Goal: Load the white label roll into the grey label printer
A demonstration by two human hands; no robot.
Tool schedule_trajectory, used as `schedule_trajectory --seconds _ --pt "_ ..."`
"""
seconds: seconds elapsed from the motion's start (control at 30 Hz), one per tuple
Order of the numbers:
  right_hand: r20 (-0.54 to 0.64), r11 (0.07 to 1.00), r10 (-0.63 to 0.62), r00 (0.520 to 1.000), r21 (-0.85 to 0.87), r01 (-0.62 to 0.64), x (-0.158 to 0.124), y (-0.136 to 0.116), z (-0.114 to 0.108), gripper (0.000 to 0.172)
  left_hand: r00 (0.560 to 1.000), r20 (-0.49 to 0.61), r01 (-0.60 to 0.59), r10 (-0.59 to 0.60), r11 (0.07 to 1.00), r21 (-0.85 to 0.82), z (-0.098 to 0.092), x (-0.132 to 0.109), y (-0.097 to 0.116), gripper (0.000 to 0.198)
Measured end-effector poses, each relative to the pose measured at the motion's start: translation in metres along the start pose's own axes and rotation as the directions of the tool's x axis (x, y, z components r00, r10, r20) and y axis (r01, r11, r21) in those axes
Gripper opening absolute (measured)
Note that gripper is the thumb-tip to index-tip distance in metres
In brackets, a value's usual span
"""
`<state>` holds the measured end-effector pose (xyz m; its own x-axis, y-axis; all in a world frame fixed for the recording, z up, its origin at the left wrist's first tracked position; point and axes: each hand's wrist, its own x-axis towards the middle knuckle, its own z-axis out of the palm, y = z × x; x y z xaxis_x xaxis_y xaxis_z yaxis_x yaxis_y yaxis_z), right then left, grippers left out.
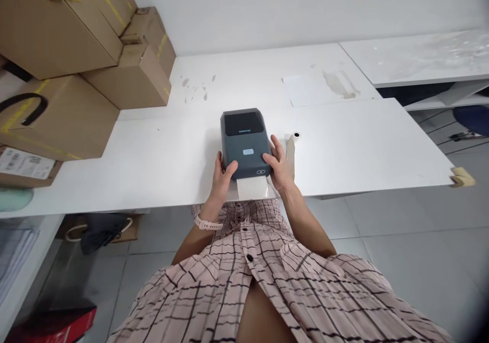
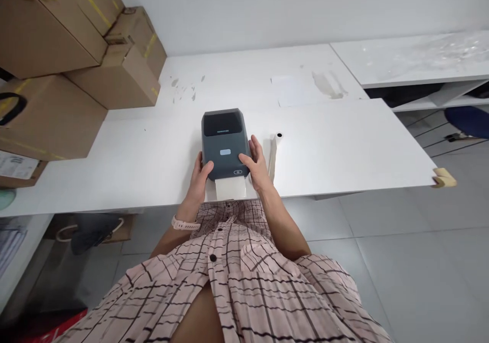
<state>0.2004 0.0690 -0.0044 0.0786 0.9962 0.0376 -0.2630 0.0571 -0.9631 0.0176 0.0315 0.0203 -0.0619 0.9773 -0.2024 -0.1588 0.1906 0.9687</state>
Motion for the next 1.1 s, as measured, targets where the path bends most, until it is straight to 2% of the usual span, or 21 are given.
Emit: schedule_trajectory --seconds 0.1,0.3,0.4,0.47,0.57,0.6,0.63,0.7,0.73,0.77,0.83,0.9,0.97,1.1 --pt "0.085 0.994 0.099 0.991 0.037 -0.103 -0.001 0.006 -0.006 0.093 0.999 -0.009 -0.03 0.03 0.999 0.016 -0.005 0.001 -0.007 0.107" --pt "0.119 0.999 0.033 0.992 -0.026 -0.031 0.0 0.013 -0.009 0.091 0.983 -0.034 -0.176 0.178 0.983 0.042 -0.004 0.008 -0.02 0.092" --pt "0.127 0.999 0.017 0.992 -0.03 -0.014 0.001 0.012 -0.009 0.089 0.979 -0.032 -0.198 0.201 0.977 0.083 -0.003 0.007 -0.02 0.087" --pt "0.134 0.999 0.023 0.991 -0.041 -0.018 0.001 0.009 -0.008 0.088 0.966 -0.093 -0.222 0.243 0.956 0.189 -0.003 -0.003 -0.02 0.086" --pt "0.122 0.999 0.038 0.992 -0.016 -0.036 0.0 0.006 -0.007 0.088 0.882 -0.281 -0.251 0.378 0.883 0.397 -0.004 -0.03 -0.025 0.073" --pt "0.115 0.999 0.041 0.992 -0.003 -0.041 0.0 0.006 -0.006 0.087 0.877 -0.307 -0.228 0.369 0.883 0.41 -0.004 -0.039 -0.028 0.059" --pt "0.112 0.999 0.042 0.993 0.007 -0.043 0.0 0.006 -0.006 0.087 0.912 -0.272 -0.188 0.307 0.903 0.387 -0.004 -0.047 -0.031 0.047" --pt "0.11 0.999 0.034 0.993 0.015 -0.036 -0.001 0.006 -0.004 0.088 0.992 -0.087 -0.061 0.089 0.958 0.282 -0.003 -0.059 -0.034 0.042" --pt "0.11 0.999 0.03 0.993 0.014 -0.031 -0.001 0.006 -0.004 0.088 0.999 0.031 0.018 -0.026 0.975 0.22 -0.002 -0.062 -0.032 0.046" --pt "0.109 0.999 0.028 0.994 0.013 -0.03 -0.001 0.006 -0.003 0.088 0.984 0.13 0.099 -0.12 0.982 0.159 0.0 -0.063 -0.029 0.05" --pt "0.104 0.999 0.034 0.994 0.01 -0.035 -0.001 0.005 -0.003 0.089 0.945 0.236 0.226 -0.227 0.974 0.032 0.005 -0.062 -0.019 0.054" --pt "0.102 0.999 0.043 0.994 0.009 -0.044 -0.001 0.005 -0.002 0.089 0.931 0.261 0.282 -0.254 0.956 -0.075 0.009 -0.06 -0.01 0.055" --pt "0.101 0.999 0.042 0.994 0.011 -0.043 0.0 0.005 -0.002 0.091 0.935 0.252 0.285 -0.249 0.952 -0.114 0.012 -0.057 -0.007 0.056" --pt "0.107 0.999 0.043 0.993 0.0 -0.043 -0.001 0.004 -0.001 0.091 0.968 0.162 0.184 -0.19 0.982 0.05 0.009 -0.052 -0.023 0.059"
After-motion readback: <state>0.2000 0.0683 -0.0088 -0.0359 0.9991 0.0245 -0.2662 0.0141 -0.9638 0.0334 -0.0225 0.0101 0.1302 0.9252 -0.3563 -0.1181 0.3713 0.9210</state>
